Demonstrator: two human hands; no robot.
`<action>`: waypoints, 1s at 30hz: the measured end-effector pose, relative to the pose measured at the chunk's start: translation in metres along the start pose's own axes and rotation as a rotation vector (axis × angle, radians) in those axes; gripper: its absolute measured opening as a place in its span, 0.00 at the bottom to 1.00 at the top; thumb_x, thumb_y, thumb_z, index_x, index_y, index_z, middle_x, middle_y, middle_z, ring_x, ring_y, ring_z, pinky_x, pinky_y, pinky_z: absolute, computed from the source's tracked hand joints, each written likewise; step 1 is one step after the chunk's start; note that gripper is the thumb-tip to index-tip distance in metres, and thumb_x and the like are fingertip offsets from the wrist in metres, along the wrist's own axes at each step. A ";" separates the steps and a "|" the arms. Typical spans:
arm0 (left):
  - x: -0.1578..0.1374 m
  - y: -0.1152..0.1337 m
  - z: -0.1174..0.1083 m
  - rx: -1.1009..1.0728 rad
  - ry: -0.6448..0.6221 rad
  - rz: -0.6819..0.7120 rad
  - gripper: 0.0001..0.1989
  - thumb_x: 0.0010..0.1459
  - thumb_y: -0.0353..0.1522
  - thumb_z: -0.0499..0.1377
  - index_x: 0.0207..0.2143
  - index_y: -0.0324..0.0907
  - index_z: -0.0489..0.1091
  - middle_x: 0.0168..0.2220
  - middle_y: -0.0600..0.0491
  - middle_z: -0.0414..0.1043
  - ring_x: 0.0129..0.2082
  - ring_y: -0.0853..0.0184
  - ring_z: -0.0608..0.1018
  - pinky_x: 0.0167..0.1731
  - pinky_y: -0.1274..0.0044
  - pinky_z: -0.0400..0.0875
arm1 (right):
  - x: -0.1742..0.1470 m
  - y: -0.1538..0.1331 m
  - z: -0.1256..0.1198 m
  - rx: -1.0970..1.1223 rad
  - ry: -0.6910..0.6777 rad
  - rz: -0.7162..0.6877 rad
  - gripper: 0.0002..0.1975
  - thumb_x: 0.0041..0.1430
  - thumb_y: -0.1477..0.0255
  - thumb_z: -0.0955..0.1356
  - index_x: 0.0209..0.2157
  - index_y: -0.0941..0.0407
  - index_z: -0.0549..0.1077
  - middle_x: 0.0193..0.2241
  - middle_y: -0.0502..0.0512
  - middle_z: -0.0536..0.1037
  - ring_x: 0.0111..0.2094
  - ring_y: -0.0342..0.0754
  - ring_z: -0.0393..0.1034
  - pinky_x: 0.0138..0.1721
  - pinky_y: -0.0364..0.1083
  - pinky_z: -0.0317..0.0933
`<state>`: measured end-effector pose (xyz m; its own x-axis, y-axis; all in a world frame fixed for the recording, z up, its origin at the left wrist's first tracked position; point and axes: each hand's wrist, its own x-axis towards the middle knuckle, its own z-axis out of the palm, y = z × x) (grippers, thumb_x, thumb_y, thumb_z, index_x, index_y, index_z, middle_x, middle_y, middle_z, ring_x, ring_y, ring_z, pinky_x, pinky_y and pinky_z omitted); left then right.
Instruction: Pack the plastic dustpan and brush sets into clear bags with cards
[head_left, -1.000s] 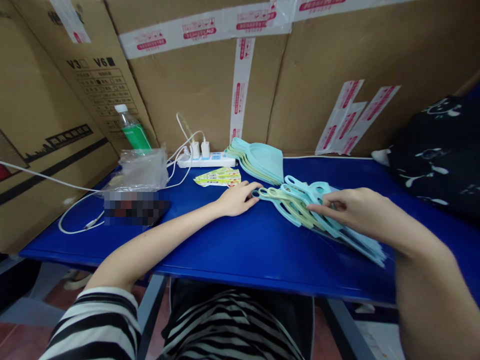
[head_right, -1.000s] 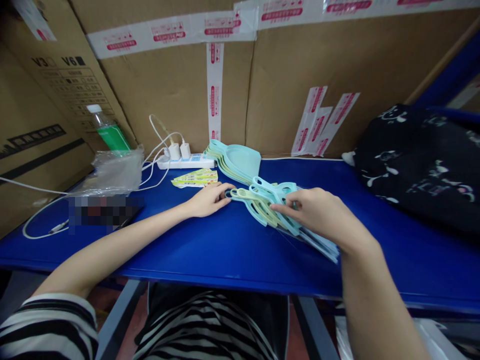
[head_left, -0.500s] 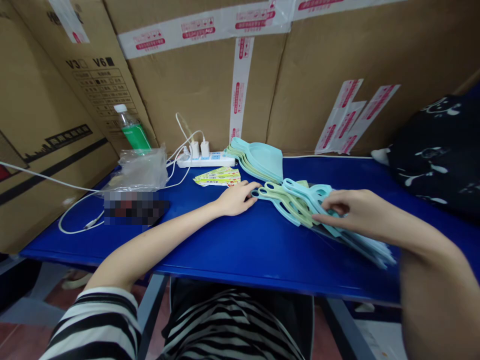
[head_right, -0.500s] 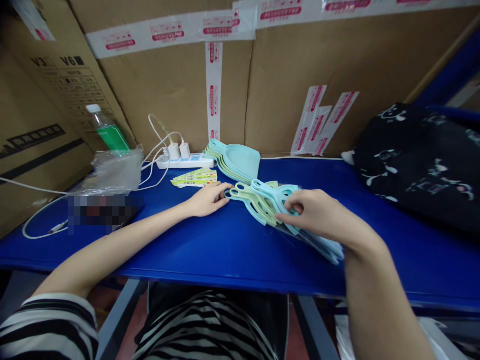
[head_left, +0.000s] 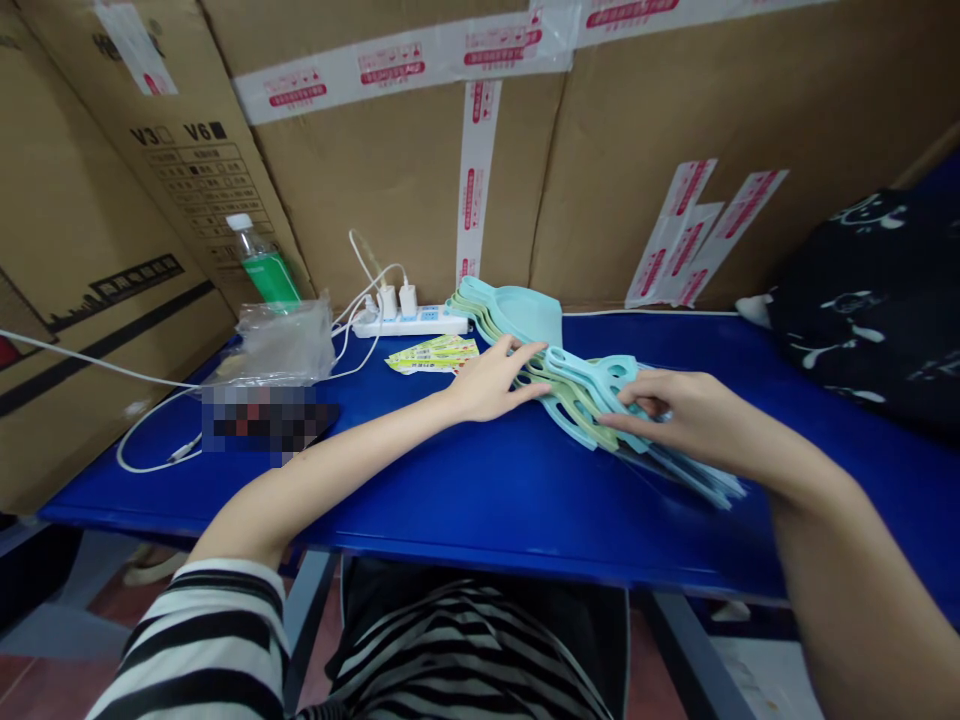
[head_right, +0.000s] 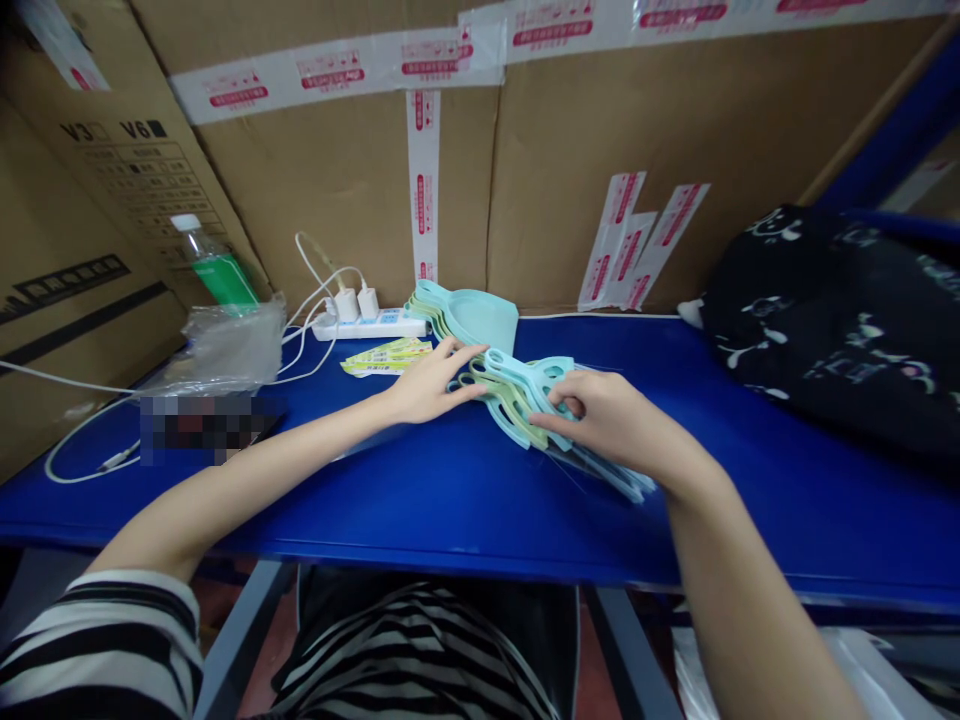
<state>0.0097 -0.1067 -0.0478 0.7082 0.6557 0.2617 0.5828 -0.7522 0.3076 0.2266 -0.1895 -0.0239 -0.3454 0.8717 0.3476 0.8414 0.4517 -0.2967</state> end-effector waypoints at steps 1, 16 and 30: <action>0.005 0.001 0.001 -0.022 -0.011 0.018 0.23 0.66 0.43 0.56 0.58 0.39 0.64 0.50 0.44 0.69 0.47 0.58 0.76 0.47 0.67 0.72 | 0.000 0.000 0.000 0.003 0.001 -0.002 0.37 0.50 0.31 0.52 0.15 0.50 0.56 0.13 0.49 0.60 0.18 0.45 0.55 0.20 0.46 0.51; 0.017 -0.004 0.010 -0.099 0.041 0.093 0.14 0.68 0.40 0.54 0.50 0.42 0.69 0.45 0.50 0.75 0.43 0.62 0.77 0.42 0.73 0.69 | -0.004 0.005 -0.002 0.025 -0.027 0.023 0.37 0.49 0.30 0.53 0.15 0.51 0.52 0.12 0.46 0.56 0.16 0.42 0.50 0.19 0.45 0.48; 0.015 -0.003 0.005 -0.047 0.030 0.069 0.14 0.68 0.41 0.54 0.50 0.43 0.70 0.44 0.50 0.77 0.43 0.62 0.78 0.40 0.73 0.69 | -0.009 0.011 0.001 -0.139 0.026 0.084 0.35 0.55 0.35 0.53 0.31 0.52 0.69 0.23 0.59 0.73 0.25 0.55 0.68 0.26 0.52 0.64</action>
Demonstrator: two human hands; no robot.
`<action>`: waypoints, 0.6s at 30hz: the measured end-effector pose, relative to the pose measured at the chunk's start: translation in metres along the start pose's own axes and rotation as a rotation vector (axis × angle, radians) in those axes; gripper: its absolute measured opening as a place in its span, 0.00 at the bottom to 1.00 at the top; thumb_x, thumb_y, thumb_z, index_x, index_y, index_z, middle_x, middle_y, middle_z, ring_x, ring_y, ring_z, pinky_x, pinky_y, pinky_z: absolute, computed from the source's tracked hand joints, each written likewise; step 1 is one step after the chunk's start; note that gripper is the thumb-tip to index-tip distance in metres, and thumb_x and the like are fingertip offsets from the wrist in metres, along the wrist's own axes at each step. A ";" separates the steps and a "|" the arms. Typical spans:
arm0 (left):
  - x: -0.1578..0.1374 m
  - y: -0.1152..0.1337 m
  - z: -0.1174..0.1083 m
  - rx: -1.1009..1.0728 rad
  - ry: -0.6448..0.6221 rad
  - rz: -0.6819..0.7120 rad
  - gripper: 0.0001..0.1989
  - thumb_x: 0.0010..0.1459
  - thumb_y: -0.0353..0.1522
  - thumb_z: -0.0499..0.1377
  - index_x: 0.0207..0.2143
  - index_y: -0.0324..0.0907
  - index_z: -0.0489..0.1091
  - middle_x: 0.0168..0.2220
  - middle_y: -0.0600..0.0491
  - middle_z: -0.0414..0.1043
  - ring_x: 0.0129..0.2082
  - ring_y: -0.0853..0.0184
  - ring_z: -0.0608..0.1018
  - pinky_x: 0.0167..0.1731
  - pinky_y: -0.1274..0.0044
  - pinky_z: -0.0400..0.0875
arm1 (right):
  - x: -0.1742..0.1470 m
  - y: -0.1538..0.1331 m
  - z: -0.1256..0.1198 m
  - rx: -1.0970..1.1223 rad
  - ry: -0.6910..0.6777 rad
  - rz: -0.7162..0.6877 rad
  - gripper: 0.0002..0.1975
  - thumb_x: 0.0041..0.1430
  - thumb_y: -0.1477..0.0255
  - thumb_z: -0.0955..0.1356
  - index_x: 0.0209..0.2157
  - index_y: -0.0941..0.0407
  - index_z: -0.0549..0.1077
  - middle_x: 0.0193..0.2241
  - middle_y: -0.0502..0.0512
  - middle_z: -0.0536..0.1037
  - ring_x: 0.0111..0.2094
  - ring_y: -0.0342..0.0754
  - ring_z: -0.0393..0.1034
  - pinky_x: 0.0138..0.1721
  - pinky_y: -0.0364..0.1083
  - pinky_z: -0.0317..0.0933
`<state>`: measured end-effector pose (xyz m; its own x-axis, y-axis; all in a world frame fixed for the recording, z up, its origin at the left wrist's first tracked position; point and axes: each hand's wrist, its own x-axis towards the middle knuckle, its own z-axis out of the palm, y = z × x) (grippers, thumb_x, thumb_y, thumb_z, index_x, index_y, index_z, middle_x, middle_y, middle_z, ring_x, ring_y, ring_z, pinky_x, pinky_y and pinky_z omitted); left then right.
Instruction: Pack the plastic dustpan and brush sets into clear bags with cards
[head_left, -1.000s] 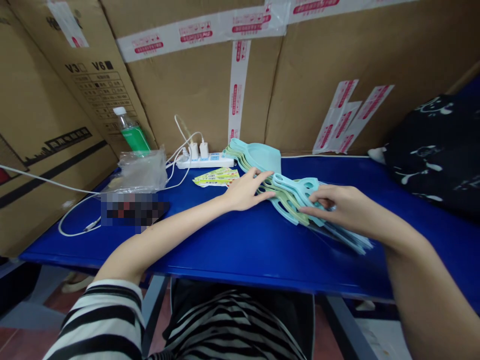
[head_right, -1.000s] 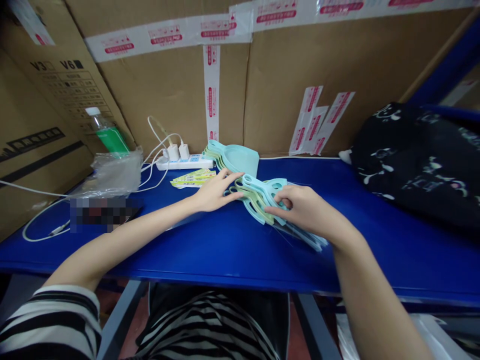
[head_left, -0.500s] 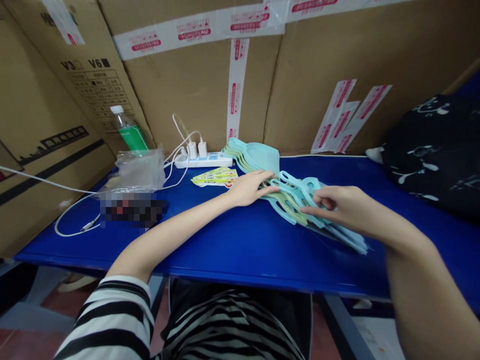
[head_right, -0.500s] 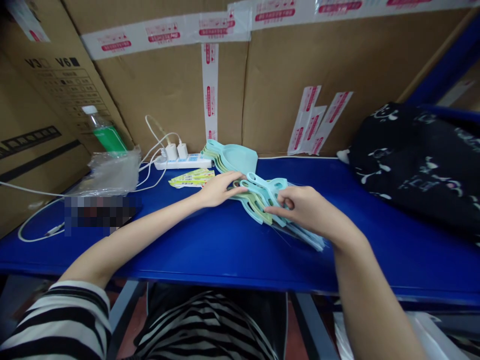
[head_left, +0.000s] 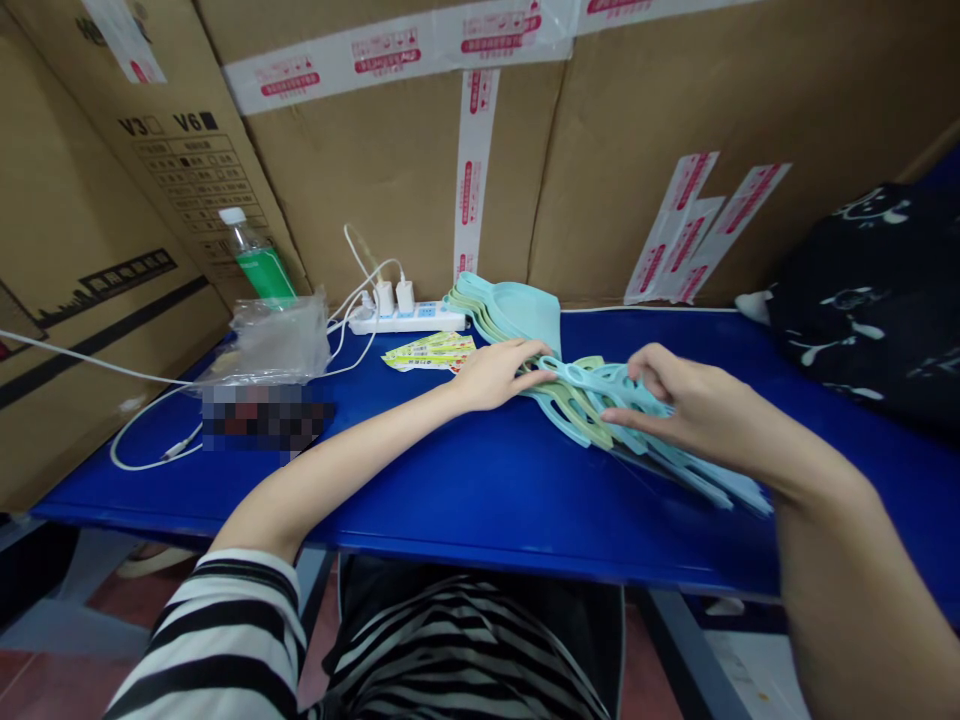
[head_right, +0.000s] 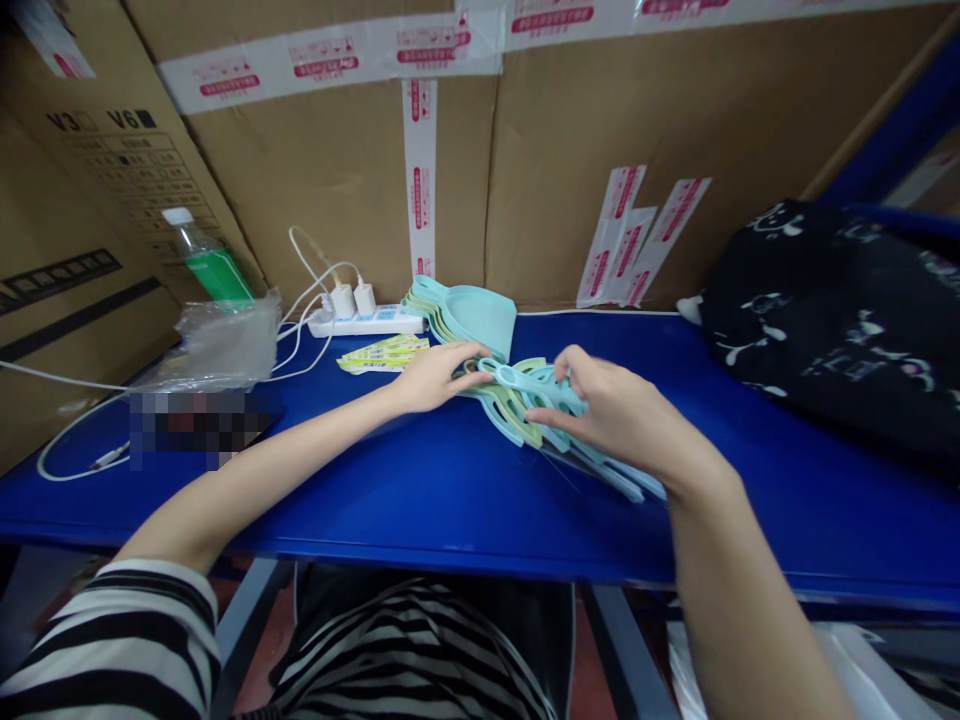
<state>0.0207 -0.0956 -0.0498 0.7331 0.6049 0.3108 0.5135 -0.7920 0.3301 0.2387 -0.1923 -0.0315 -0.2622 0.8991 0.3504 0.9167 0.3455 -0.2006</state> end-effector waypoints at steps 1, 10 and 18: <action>0.000 0.000 0.000 0.003 -0.003 0.001 0.14 0.68 0.41 0.54 0.50 0.43 0.70 0.44 0.50 0.77 0.43 0.62 0.78 0.40 0.73 0.69 | 0.000 0.001 0.003 -0.025 0.038 -0.037 0.35 0.57 0.37 0.54 0.39 0.53 0.72 0.30 0.63 0.77 0.32 0.59 0.72 0.32 0.55 0.68; 0.000 -0.002 0.004 -0.016 0.009 0.022 0.14 0.68 0.39 0.55 0.51 0.42 0.69 0.45 0.49 0.76 0.43 0.62 0.78 0.43 0.72 0.70 | 0.013 0.011 0.048 -0.011 0.042 -0.108 0.27 0.70 0.61 0.52 0.63 0.53 0.66 0.58 0.62 0.73 0.61 0.59 0.65 0.57 0.61 0.64; 0.000 0.001 0.003 -0.021 -0.020 0.035 0.14 0.68 0.38 0.55 0.51 0.41 0.68 0.45 0.48 0.76 0.44 0.61 0.78 0.44 0.72 0.70 | 0.030 -0.004 0.058 -0.033 0.115 0.015 0.26 0.69 0.65 0.53 0.58 0.57 0.72 0.51 0.62 0.79 0.51 0.61 0.75 0.53 0.61 0.67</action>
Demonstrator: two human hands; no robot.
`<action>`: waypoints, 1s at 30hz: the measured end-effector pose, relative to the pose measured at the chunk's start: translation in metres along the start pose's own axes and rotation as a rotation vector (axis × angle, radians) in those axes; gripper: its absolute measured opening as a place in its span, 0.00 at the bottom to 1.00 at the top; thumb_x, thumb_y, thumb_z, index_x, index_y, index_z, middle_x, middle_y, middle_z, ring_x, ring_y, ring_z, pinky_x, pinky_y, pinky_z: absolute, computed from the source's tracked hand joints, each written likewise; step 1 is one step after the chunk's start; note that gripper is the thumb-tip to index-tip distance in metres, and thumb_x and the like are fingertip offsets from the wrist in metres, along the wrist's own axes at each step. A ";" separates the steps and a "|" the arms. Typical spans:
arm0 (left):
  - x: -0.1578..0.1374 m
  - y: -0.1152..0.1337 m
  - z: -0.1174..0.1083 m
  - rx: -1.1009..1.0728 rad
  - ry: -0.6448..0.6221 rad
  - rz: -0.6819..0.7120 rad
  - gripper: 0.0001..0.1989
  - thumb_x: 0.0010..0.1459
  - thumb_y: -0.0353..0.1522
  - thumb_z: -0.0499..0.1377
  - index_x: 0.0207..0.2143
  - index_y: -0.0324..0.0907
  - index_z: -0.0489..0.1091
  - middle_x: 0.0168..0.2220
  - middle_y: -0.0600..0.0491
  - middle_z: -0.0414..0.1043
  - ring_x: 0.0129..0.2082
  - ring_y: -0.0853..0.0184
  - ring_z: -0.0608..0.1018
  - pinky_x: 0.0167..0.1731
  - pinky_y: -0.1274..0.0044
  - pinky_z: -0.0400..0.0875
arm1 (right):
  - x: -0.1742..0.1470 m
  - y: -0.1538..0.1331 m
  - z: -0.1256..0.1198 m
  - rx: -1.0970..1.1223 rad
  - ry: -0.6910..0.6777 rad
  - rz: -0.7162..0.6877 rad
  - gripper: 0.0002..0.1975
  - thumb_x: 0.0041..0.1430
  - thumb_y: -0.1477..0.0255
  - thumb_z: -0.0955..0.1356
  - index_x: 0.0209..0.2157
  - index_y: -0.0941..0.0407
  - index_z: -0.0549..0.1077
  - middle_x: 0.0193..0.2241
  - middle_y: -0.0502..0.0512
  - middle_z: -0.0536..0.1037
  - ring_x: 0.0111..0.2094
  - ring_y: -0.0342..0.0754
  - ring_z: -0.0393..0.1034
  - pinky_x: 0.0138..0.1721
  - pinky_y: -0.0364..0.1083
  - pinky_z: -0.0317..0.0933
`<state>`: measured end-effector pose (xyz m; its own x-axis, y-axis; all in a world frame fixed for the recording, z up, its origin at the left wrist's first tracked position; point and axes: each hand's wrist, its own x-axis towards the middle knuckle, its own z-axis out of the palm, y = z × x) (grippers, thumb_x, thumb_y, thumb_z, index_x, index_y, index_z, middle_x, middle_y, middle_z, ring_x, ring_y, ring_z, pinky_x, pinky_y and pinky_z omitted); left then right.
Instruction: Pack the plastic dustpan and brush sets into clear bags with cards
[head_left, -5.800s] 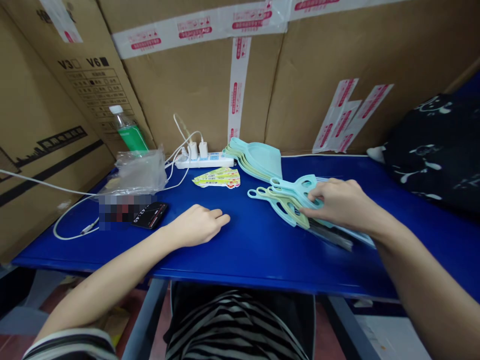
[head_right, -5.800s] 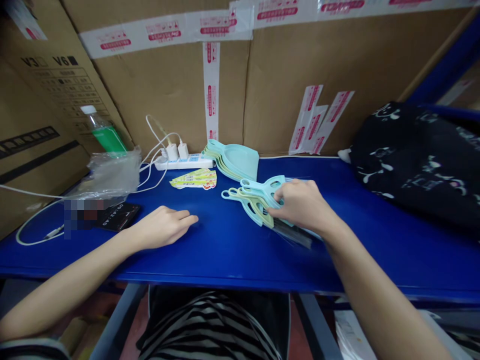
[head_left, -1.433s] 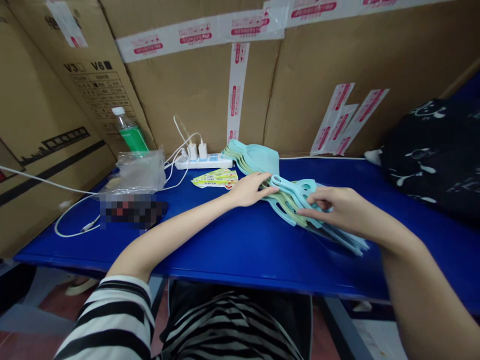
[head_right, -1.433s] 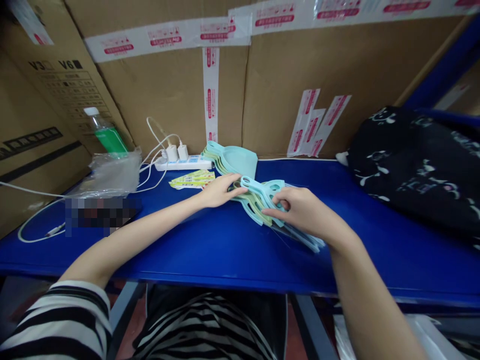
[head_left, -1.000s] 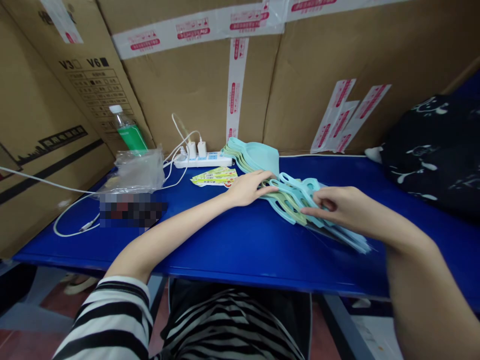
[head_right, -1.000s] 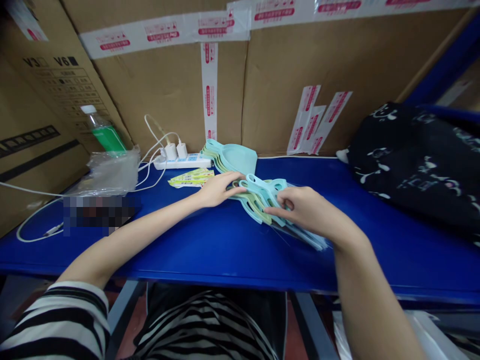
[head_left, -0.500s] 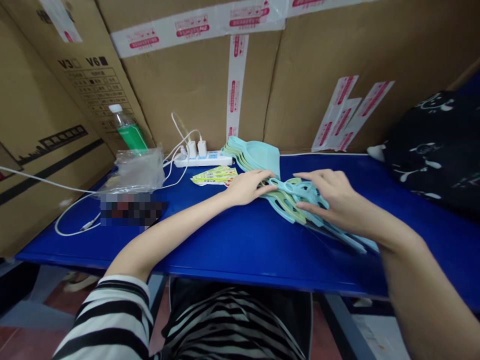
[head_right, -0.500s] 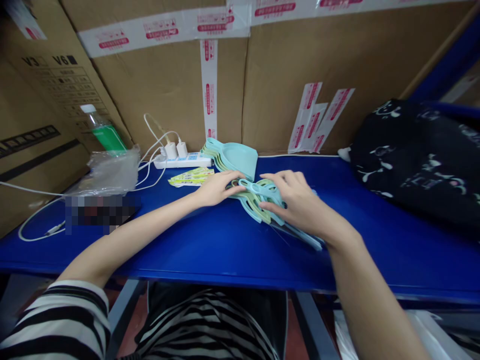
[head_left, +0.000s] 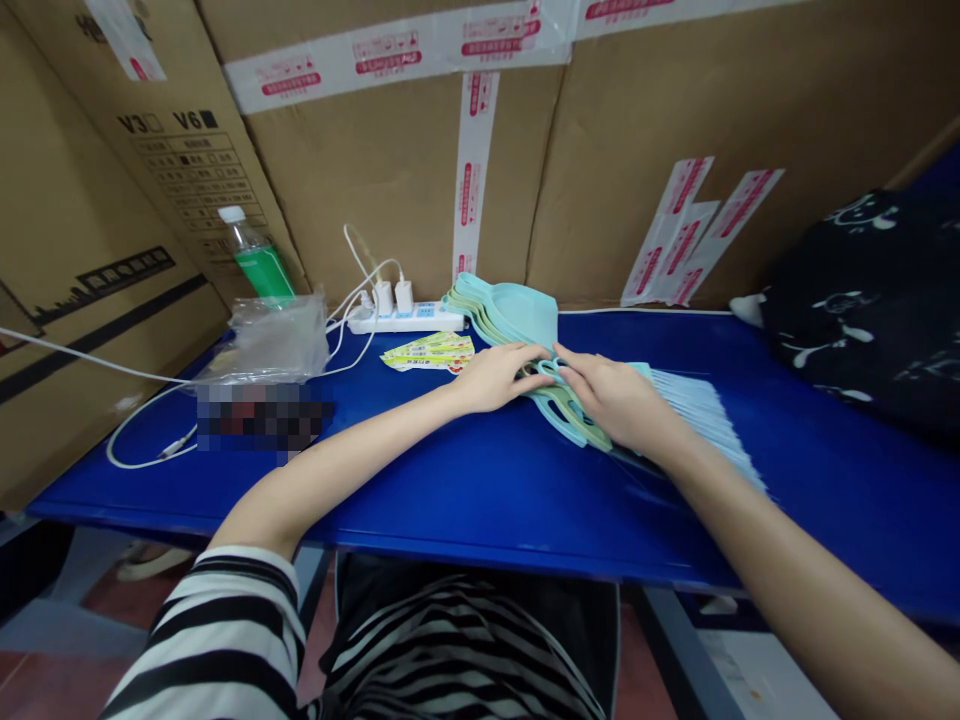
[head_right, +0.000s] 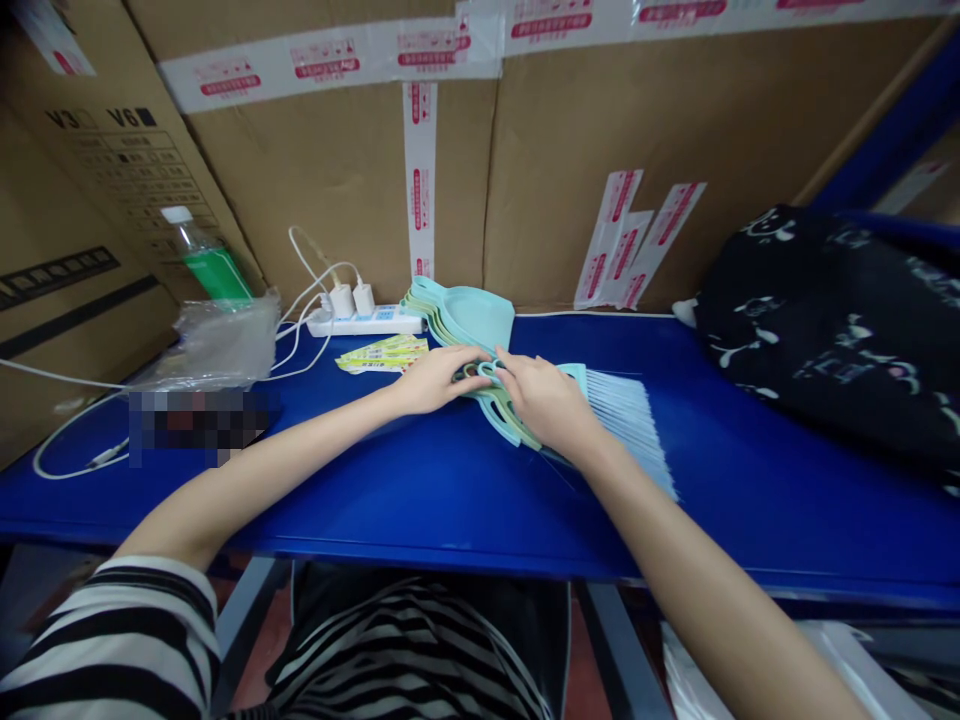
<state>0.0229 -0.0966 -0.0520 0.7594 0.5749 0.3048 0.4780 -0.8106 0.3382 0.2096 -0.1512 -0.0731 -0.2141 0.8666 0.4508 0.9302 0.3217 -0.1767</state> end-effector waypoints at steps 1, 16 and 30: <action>0.000 0.000 0.000 0.007 -0.001 0.004 0.14 0.68 0.38 0.55 0.51 0.41 0.68 0.46 0.48 0.76 0.44 0.61 0.78 0.44 0.71 0.71 | 0.000 -0.001 0.001 -0.010 0.009 -0.010 0.26 0.69 0.65 0.53 0.59 0.57 0.72 0.51 0.62 0.79 0.51 0.61 0.75 0.53 0.61 0.67; -0.078 0.017 -0.044 0.594 -0.292 -0.002 0.14 0.68 0.31 0.49 0.55 0.38 0.62 0.49 0.41 0.70 0.44 0.56 0.79 0.34 0.72 0.73 | -0.013 -0.003 -0.003 -0.099 -0.012 -0.132 0.32 0.69 0.59 0.51 0.63 0.66 0.64 0.50 0.71 0.78 0.52 0.63 0.73 0.51 0.60 0.68; -0.113 0.008 -0.048 0.632 -0.475 -0.082 0.10 0.71 0.34 0.46 0.42 0.42 0.65 0.35 0.50 0.76 0.29 0.61 0.80 0.27 0.73 0.69 | -0.022 -0.013 0.006 -0.162 0.108 -0.137 0.38 0.66 0.51 0.55 0.67 0.63 0.57 0.54 0.73 0.74 0.51 0.67 0.72 0.49 0.62 0.68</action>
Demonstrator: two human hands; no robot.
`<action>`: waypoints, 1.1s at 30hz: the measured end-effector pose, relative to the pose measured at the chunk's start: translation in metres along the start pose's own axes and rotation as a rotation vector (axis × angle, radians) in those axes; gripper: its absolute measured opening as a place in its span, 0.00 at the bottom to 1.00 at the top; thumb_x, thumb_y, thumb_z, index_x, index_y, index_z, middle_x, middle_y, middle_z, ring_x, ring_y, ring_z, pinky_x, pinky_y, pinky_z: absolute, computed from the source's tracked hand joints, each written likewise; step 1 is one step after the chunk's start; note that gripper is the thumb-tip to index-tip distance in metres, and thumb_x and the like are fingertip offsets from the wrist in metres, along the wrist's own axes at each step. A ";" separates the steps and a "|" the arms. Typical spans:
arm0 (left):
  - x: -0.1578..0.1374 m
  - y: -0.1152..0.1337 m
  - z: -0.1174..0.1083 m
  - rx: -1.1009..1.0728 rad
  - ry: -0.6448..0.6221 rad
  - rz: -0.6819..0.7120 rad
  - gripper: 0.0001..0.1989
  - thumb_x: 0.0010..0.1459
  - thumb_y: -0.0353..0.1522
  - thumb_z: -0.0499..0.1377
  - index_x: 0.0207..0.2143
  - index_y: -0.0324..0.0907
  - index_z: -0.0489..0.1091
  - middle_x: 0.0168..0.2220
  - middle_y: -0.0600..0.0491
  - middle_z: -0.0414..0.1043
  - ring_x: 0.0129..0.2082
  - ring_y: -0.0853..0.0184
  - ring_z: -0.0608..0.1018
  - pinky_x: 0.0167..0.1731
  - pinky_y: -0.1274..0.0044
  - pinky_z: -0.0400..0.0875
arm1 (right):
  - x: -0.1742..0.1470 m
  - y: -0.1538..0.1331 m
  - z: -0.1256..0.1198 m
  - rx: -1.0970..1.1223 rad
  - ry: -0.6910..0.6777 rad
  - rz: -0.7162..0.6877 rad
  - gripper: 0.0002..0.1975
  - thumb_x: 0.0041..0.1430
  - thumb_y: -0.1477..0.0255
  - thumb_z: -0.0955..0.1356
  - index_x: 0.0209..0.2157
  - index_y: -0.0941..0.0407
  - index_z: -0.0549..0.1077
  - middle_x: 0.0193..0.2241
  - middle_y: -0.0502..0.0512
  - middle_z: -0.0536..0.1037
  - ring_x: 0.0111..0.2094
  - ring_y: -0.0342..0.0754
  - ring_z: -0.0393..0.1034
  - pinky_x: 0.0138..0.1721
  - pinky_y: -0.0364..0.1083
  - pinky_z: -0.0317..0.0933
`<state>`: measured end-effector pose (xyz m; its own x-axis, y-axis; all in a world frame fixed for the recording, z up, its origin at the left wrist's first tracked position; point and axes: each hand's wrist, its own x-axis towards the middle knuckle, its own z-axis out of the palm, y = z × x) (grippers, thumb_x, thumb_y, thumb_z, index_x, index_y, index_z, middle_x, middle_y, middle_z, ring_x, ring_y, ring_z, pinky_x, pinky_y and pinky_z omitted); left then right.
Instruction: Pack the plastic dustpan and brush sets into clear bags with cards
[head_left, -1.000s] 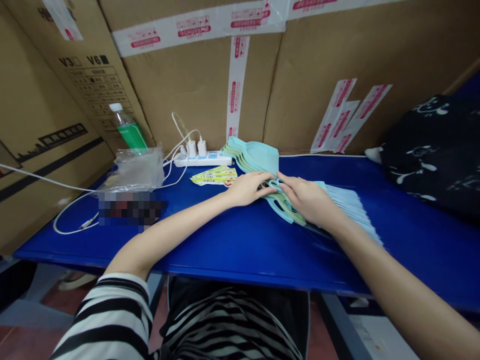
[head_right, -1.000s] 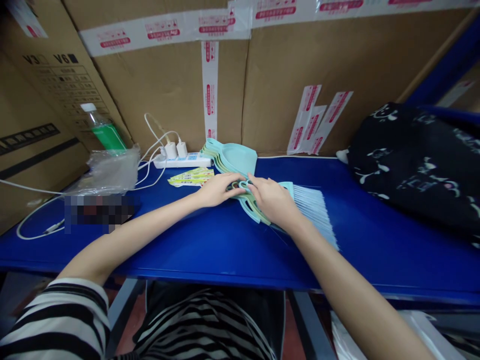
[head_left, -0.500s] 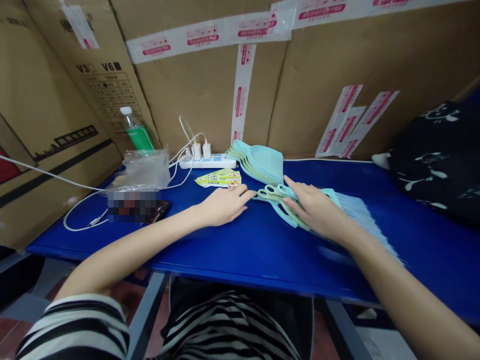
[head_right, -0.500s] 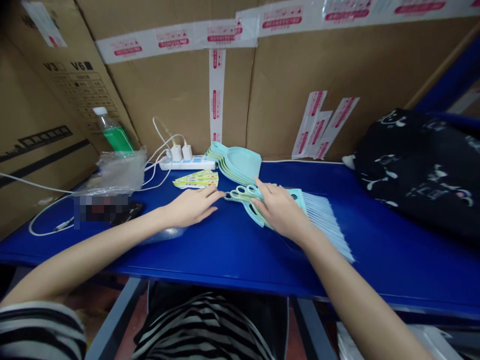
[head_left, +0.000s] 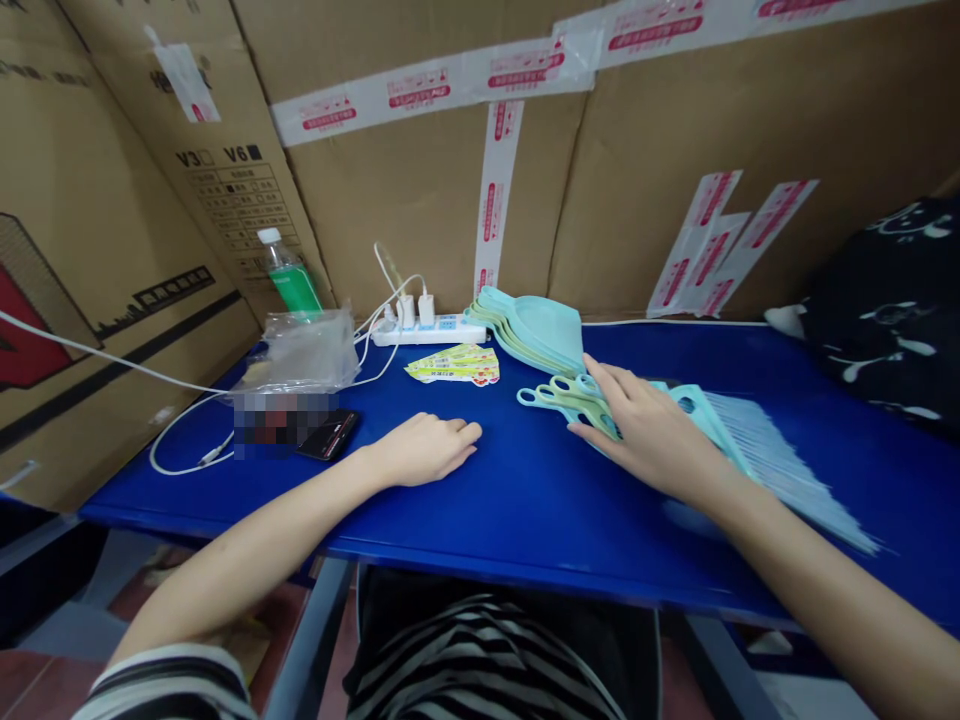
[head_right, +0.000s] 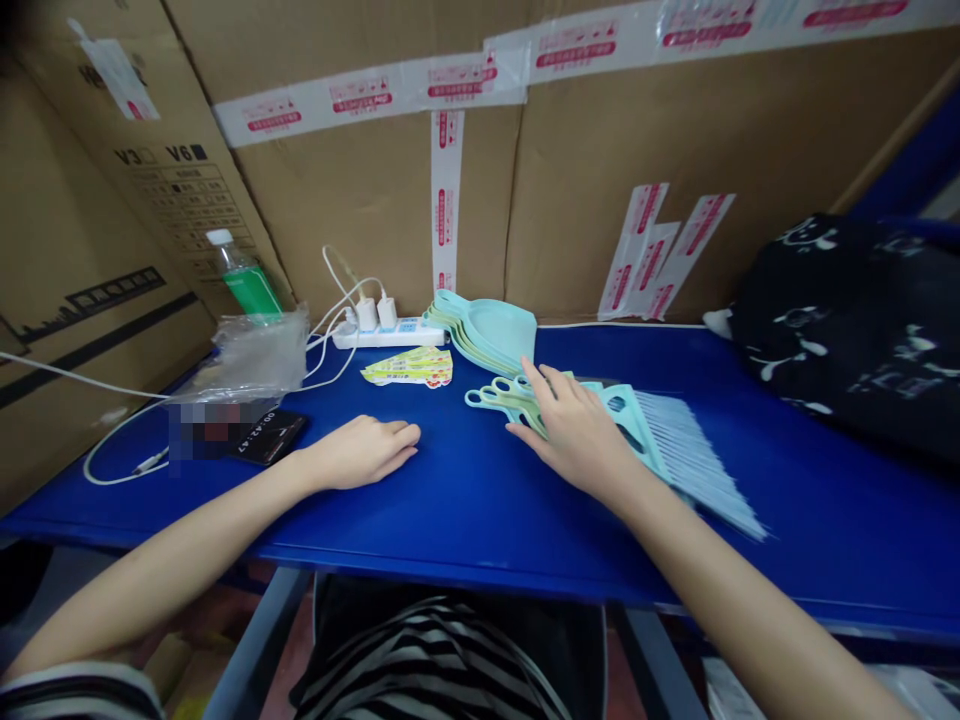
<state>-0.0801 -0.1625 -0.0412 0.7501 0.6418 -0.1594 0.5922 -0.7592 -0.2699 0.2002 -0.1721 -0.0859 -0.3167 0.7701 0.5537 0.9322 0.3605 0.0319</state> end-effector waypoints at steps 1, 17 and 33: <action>0.000 0.000 -0.001 0.000 0.000 -0.001 0.11 0.71 0.34 0.46 0.42 0.42 0.65 0.35 0.50 0.76 0.29 0.61 0.80 0.27 0.73 0.69 | 0.000 0.000 0.000 0.012 0.004 0.004 0.37 0.66 0.51 0.55 0.66 0.63 0.57 0.54 0.73 0.74 0.52 0.66 0.72 0.50 0.62 0.67; -0.002 0.000 -0.004 -0.012 -0.034 -0.007 0.10 0.71 0.34 0.46 0.42 0.42 0.65 0.36 0.50 0.76 0.31 0.61 0.81 0.28 0.73 0.70 | 0.011 0.026 -0.045 0.197 -0.230 0.047 0.27 0.63 0.61 0.56 0.46 0.60 0.79 0.44 0.64 0.82 0.46 0.60 0.77 0.48 0.56 0.71; 0.000 -0.002 0.000 -0.052 -0.020 -0.003 0.10 0.71 0.34 0.45 0.42 0.42 0.64 0.36 0.50 0.76 0.31 0.61 0.80 0.28 0.74 0.69 | 0.013 0.028 -0.031 0.192 -0.035 -0.008 0.26 0.68 0.59 0.55 0.45 0.56 0.79 0.34 0.62 0.78 0.33 0.55 0.76 0.36 0.50 0.70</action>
<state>-0.0812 -0.1611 -0.0408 0.7428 0.6454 -0.1779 0.6091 -0.7618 -0.2208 0.2277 -0.1686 -0.0520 -0.3334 0.7834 0.5246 0.8800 0.4582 -0.1250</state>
